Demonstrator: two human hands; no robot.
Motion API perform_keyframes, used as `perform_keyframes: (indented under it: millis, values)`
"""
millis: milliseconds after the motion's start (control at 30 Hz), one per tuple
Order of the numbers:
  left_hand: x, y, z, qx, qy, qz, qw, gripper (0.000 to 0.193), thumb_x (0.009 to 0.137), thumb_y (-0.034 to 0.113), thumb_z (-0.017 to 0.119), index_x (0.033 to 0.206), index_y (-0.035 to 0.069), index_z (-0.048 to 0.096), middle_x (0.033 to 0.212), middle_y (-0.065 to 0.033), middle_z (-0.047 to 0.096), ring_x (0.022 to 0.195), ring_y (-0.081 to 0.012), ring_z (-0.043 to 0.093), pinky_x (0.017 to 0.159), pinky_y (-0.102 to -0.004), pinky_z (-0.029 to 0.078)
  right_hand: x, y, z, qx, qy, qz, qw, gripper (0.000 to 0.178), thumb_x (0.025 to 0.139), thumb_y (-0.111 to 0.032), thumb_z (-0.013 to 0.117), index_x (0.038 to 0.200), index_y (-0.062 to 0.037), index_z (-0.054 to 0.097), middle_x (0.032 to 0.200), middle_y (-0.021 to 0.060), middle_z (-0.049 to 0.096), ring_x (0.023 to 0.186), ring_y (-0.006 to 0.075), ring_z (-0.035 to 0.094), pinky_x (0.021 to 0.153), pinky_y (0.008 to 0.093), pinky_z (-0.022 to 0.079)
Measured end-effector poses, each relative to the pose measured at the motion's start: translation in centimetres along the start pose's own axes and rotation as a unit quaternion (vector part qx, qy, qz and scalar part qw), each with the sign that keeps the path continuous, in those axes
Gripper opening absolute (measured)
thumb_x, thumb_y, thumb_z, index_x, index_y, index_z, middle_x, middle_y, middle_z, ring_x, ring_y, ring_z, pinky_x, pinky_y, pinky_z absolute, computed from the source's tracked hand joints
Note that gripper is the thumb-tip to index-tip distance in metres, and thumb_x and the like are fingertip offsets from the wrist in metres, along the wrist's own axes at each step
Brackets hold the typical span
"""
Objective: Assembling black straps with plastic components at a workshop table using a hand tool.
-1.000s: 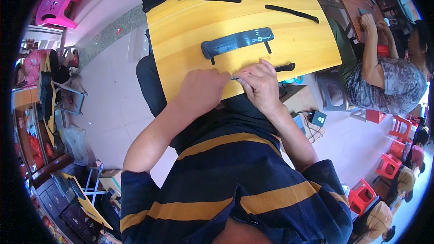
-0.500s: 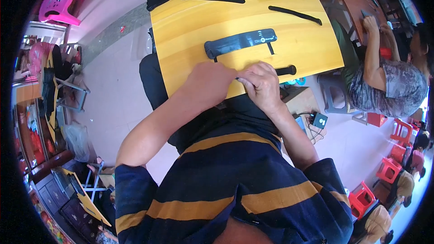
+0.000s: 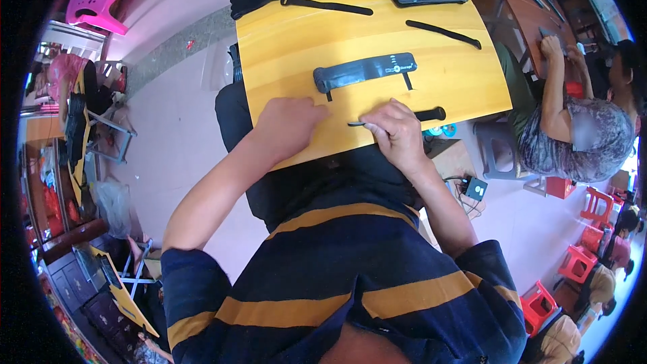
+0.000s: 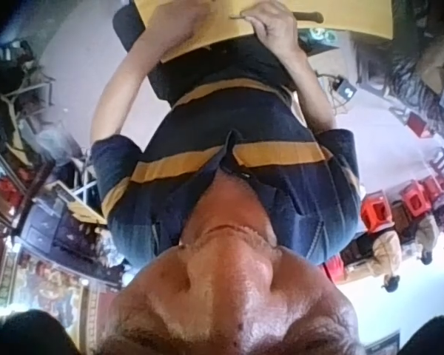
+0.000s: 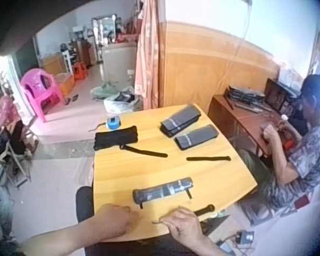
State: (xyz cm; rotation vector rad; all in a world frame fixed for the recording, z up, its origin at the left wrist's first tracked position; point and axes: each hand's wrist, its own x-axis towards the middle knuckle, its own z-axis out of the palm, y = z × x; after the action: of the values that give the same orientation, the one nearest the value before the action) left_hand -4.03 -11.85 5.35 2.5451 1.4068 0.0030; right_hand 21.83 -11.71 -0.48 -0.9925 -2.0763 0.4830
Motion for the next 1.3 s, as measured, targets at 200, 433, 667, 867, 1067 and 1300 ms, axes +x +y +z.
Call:
perform_keyframes:
  millis: [200, 433, 667, 867, 1067, 1300]
  values:
    - [-1.3, 0.9, -0.7, -0.103, 0.06, -0.004, 0.993, 0.012, 0.09, 0.01, 0.062, 0.101, 0.011, 0.066, 0.086, -0.0104, 0.066, 0.084, -0.0329, 0.069, 0.07, -0.0454, 0.056, 0.2, -0.6, -0.3, -0.005, -0.007, 0.02, 1.0, 0.012, 0.081, -0.004, 0.08, 0.093, -0.0045, 0.078, 0.081, 0.0109, 0.07, 0.077, 0.0284, 0.067, 0.073, 0.0386, 0.053]
    - [-0.7, 1.0, 2.9, -0.163, 0.109, 0.028, 0.98, 0.009, 0.091, 0.011, 0.061, 0.099, 0.011, 0.065, 0.084, -0.0099, 0.065, 0.083, -0.0325, 0.067, 0.068, -0.0463, 0.054, 0.3, -0.6, -0.1, -0.01, -0.011, 0.016, 1.0, 0.013, 0.082, -0.005, 0.08, 0.094, -0.0048, 0.079, 0.081, 0.0102, 0.07, 0.077, 0.0282, 0.067, 0.073, 0.0389, 0.053]
    - [-0.4, 0.8, 3.4, -0.122, 0.083, 0.023, 0.989, 0.012, 0.094, 0.017, 0.055, 0.095, 0.01, 0.065, 0.084, -0.0098, 0.069, 0.084, -0.032, 0.071, 0.068, -0.0476, 0.056, 0.2, -0.8, 0.0, -0.022, -0.011, 0.032, 0.999, 0.009, 0.083, -0.012, 0.079, 0.091, -0.0077, 0.078, 0.083, 0.008, 0.071, 0.08, 0.0282, 0.067, 0.077, 0.0407, 0.053]
    - [-0.4, 0.8, 2.7, -0.115, 0.045, 0.015, 0.992, 0.014, 0.094, 0.015, 0.056, 0.1, 0.01, 0.067, 0.086, -0.0103, 0.071, 0.086, -0.0316, 0.072, 0.069, -0.0478, 0.056, 0.5, -0.9, 0.0, -0.03, -0.019, 0.019, 0.999, 0.015, 0.081, -0.005, 0.081, 0.096, -0.0058, 0.078, 0.082, 0.0102, 0.07, 0.077, 0.0285, 0.066, 0.073, 0.039, 0.053]
    - [0.7, 1.1, 1.3, -0.134, -0.004, -0.005, 0.991, 0.028, 0.096, 0.012, 0.054, 0.119, 0.013, 0.069, 0.091, -0.0137, 0.074, 0.087, -0.0342, 0.073, 0.071, -0.0486, 0.056, 0.5, -1.0, 0.0, -0.033, -0.017, 0.022, 0.999, 0.009, 0.081, -0.009, 0.08, 0.089, -0.0069, 0.077, 0.079, 0.0078, 0.068, 0.077, 0.0283, 0.065, 0.073, 0.0412, 0.051]
    - [1.6, 0.9, 1.7, -0.142, -0.035, 0.03, 0.989, 0.04, 0.095, 0.009, 0.054, 0.133, 0.017, 0.066, 0.095, -0.0151, 0.074, 0.09, -0.0371, 0.072, 0.076, -0.049, 0.055, 0.4, -0.9, -0.1, -0.038, -0.022, 0.015, 0.999, 0.013, 0.08, -0.005, 0.081, 0.093, -0.0062, 0.078, 0.081, 0.009, 0.07, 0.077, 0.0279, 0.066, 0.072, 0.0386, 0.052]
